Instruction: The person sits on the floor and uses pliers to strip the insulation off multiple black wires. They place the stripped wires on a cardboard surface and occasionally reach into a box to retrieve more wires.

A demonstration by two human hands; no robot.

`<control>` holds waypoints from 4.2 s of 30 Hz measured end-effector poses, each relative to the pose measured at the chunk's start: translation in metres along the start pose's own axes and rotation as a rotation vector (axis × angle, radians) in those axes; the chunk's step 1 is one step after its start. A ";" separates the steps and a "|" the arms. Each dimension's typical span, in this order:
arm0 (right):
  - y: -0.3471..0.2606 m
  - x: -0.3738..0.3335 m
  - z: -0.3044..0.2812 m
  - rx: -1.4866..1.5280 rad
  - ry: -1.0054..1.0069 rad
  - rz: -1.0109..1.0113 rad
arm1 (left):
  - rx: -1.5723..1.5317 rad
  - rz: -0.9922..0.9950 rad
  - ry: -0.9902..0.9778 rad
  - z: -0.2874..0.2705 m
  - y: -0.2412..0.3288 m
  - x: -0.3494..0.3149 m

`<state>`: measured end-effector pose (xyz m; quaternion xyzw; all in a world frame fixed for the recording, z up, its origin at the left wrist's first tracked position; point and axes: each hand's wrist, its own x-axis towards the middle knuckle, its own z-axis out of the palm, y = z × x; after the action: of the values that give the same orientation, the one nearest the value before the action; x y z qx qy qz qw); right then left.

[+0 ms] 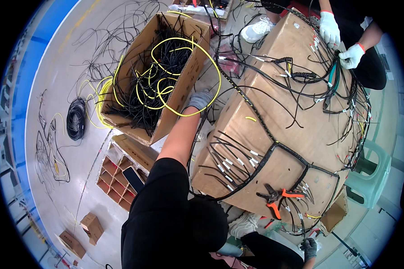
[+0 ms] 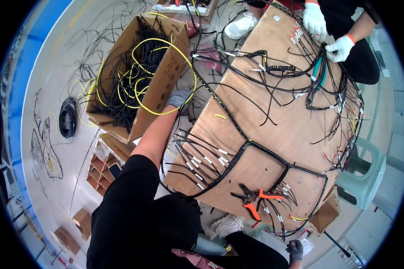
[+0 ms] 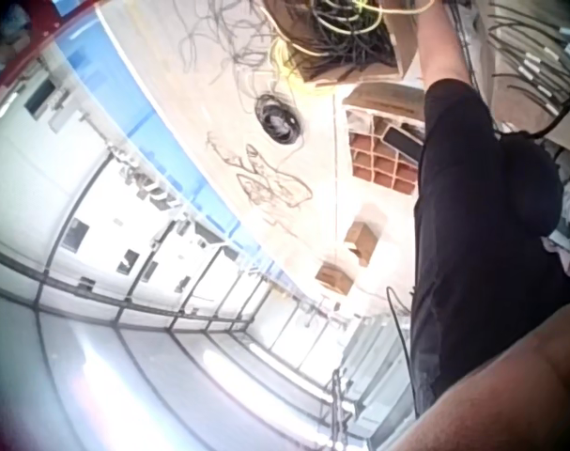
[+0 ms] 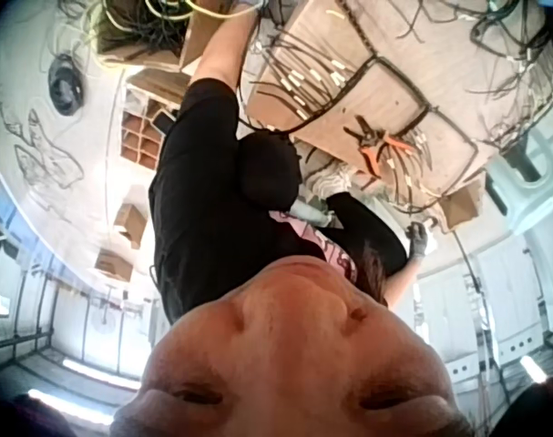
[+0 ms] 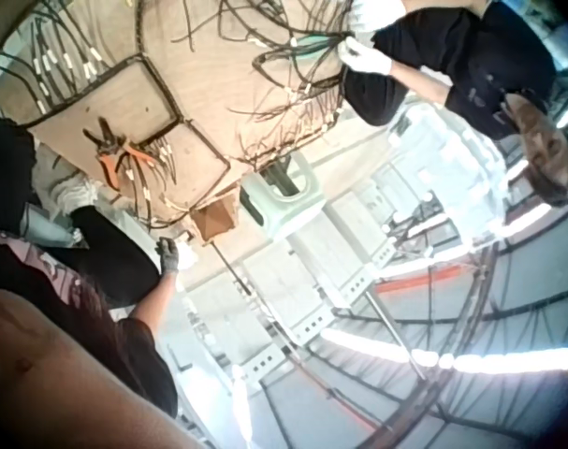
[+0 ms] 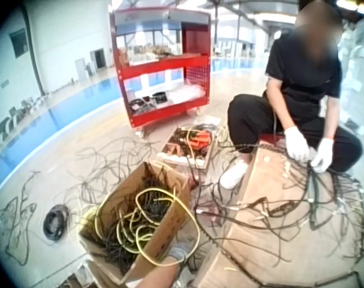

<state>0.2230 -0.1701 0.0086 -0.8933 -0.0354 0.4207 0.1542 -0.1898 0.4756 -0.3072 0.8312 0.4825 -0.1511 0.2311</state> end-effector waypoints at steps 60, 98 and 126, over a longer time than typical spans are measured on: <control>-0.011 -0.002 0.006 -0.071 0.014 -0.243 | -0.600 -0.171 0.454 -0.082 -0.020 -0.331; -0.111 -0.199 0.122 -0.169 0.471 -1.248 | -0.432 0.097 0.464 -0.016 0.116 -0.408; -0.056 -0.224 0.118 -0.135 0.594 -1.360 | 0.259 0.397 0.009 -0.112 0.322 -0.270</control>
<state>-0.0070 -0.1315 0.1206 -0.7579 -0.5628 -0.0299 0.3285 -0.0380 0.1998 -0.0071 0.9332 0.2871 -0.1597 0.1456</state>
